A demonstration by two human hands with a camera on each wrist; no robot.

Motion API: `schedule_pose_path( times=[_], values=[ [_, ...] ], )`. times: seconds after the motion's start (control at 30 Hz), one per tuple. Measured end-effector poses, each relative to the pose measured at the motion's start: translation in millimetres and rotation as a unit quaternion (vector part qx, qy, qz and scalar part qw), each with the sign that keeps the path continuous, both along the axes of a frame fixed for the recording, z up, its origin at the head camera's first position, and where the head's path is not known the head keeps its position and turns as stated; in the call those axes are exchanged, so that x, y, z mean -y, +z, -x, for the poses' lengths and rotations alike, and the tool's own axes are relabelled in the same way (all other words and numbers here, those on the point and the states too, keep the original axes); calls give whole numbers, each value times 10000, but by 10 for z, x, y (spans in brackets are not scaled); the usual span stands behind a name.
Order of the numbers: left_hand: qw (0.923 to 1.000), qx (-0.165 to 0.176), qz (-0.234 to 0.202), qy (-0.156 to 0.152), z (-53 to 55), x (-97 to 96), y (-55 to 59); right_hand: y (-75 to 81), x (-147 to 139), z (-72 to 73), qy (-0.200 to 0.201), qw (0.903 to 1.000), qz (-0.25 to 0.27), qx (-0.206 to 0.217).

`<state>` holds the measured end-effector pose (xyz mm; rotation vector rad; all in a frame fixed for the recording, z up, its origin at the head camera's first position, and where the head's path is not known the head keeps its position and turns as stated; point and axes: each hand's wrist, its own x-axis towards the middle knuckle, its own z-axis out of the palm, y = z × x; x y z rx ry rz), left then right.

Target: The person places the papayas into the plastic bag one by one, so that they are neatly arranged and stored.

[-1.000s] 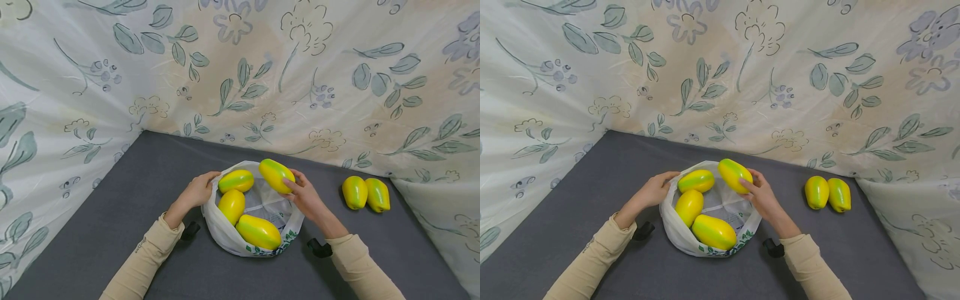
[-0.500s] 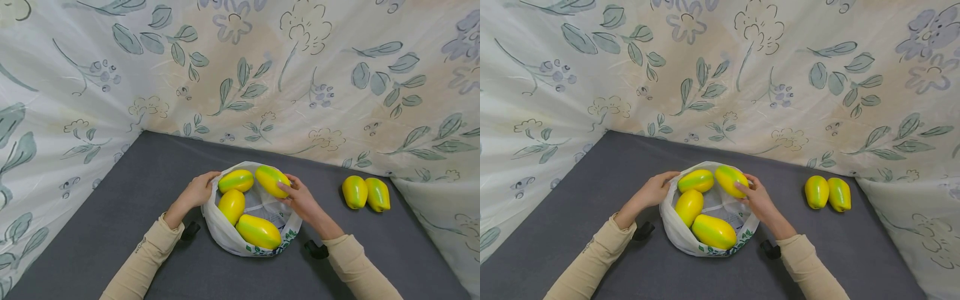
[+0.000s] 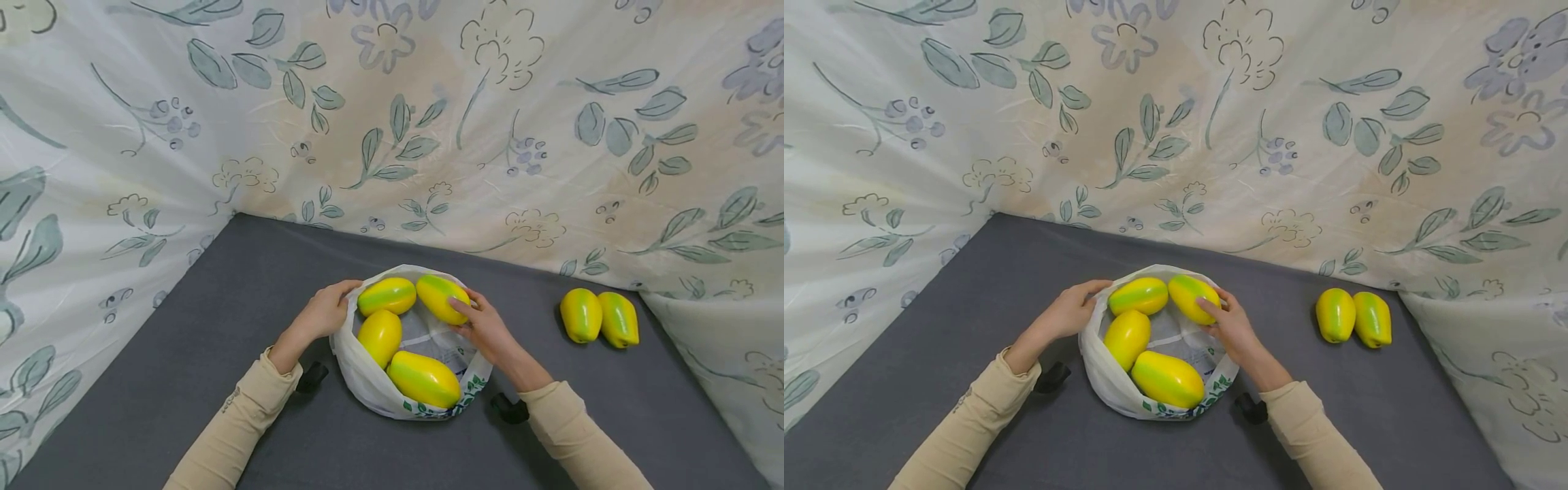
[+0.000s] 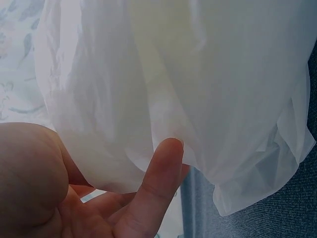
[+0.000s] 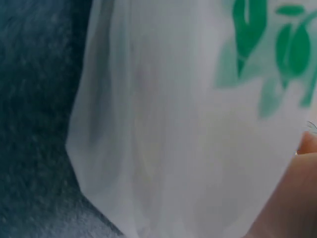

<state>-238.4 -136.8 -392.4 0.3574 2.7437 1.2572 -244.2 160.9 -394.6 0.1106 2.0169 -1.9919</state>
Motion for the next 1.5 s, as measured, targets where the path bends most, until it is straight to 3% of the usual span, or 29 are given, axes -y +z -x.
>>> schedule_pose_path(
  times=[0.53,0.97,1.1,1.3,1.5],
  values=[
    [10000,-11,-45,0,-5,-12,-5,-75,44,43,-213,9986,371,295],
    [10000,-56,-9,67,-10,-21,-3,-91,65,3,-783,9955,503,195],
    [10000,-40,11,58,-9,-21,2,-81,74,-14,-1051,9938,369,-9],
    [10000,22,23,23,-5,-24,3,-76,99,-14,-1583,9857,-457,-347],
    [10000,-4,53,14,-11,-19,-3,-89,96,-9,-1574,9840,-760,-356]
  ],
)
